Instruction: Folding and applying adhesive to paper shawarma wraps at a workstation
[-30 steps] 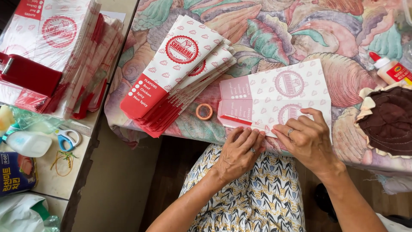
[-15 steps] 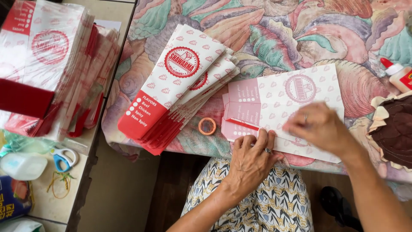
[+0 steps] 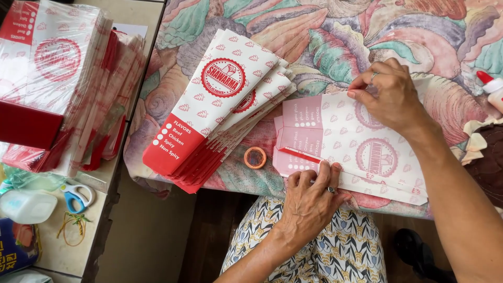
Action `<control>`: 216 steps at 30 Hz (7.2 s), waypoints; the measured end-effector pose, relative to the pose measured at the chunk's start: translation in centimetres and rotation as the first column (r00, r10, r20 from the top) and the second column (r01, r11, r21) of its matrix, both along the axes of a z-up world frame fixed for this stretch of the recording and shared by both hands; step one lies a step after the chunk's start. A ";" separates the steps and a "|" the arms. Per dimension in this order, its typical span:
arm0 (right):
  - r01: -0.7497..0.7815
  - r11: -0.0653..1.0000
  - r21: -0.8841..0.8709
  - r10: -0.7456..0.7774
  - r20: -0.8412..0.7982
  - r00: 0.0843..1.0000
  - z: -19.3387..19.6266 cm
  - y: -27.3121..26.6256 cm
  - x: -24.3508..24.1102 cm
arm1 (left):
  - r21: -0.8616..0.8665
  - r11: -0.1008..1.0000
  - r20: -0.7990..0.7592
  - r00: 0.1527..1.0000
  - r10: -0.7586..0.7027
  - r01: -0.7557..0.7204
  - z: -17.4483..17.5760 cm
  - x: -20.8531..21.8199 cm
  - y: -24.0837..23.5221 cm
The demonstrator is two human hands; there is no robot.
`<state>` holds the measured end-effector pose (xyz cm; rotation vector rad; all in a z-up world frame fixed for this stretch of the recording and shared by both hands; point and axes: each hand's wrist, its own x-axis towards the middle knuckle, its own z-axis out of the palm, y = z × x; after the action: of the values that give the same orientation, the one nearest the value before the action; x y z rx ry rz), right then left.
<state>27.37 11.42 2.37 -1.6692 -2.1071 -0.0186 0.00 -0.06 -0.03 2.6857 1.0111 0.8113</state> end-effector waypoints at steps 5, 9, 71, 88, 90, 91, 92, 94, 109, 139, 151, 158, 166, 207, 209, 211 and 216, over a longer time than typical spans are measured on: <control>-0.040 0.988 0.148 0.000 0.260 0.966 3.9 -6.7 -3.6 | 0.002 1.000 -0.031 0.999 0.008 -0.008 0.0 -0.1 0.0; -0.157 0.936 0.316 0.075 0.255 0.964 4.1 -12.6 -8.0 | 0.014 1.000 -0.036 0.999 0.020 -0.020 -0.2 0.0 -0.1; -0.172 0.965 0.198 0.107 0.299 0.948 2.7 -20.0 -3.8 | 0.191 0.898 -0.198 0.911 -0.361 0.398 1.3 -4.0 9.3; -0.117 0.980 0.159 0.107 0.071 0.992 4.0 -21.4 -2.4 | 0.119 0.895 -0.229 0.889 -0.397 0.430 0.8 -3.9 9.6; -0.094 0.980 0.176 0.065 0.160 0.985 3.6 -21.6 -2.5 | 0.200 0.889 -0.232 0.901 -0.365 0.412 0.4 -3.6 9.6; -0.092 0.980 0.176 0.064 0.160 0.985 3.6 -21.6 -2.5 | 0.200 0.888 -0.232 0.901 -0.367 0.413 0.8 -3.4 9.3; -0.088 0.982 0.167 0.061 0.159 0.985 3.7 -21.7 -2.6 | 0.193 0.891 -0.235 0.901 -0.364 0.411 1.2 -3.3 9.1; -0.087 0.983 0.160 0.062 0.155 0.986 3.7 -21.7 -2.7 | 0.185 0.895 -0.240 0.902 -0.358 0.405 1.7 -3.1 8.8; -0.052 0.989 0.139 0.029 0.161 0.986 3.3 -21.8 -3.6 | 0.023 0.893 -0.329 0.847 -0.418 0.450 3.6 -1.8 7.4; -0.129 0.973 0.194 0.141 -0.051 0.989 1.1 -7.9 -19.7 | 0.224 0.340 -0.303 0.266 0.915 -0.914 4.5 6.6 2.0; -0.097 0.991 0.092 0.103 -0.059 0.993 4.3 -8.9 -10.0 | 0.052 0.987 -0.340 0.932 -0.126 0.153 0.9 0.3 2.0; -0.154 0.988 0.024 0.156 -0.212 0.965 0.7 -6.2 -9.2 | -0.016 0.984 -0.358 0.918 -0.173 0.180 1.5 0.0 2.1; -0.448 0.885 0.124 0.461 -0.352 0.814 0.1 0.1 -13.9 | -0.085 0.981 -0.351 0.917 -0.191 0.172 1.9 0.2 2.2; -0.339 0.941 -0.008 0.314 -0.351 0.882 1.0 -8.0 -2.6 | 0.111 0.980 -0.306 0.944 -0.123 0.163 1.4 -0.2 2.3; -0.393 0.918 0.054 0.383 -0.384 0.840 -0.3 -4.1 -7.6 | 0.029 0.987 -0.330 0.933 -0.141 0.159 1.6 0.1 2.0; -0.442 0.889 0.123 0.452 -0.405 0.795 -0.8 -1.4 -11.3 | -0.046 0.987 -0.351 0.923 -0.159 0.153 2.1 0.3 1.9; -0.468 0.880 0.082 0.459 -0.400 0.793 0.9 -1.5 -13.1 | -0.061 0.987 -0.327 0.931 -0.163 0.151 1.7 0.2 1.8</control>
<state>14.28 9.95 3.27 -1.0013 -2.1180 0.4705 0.15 1.72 1.69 2.8863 0.8439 0.3137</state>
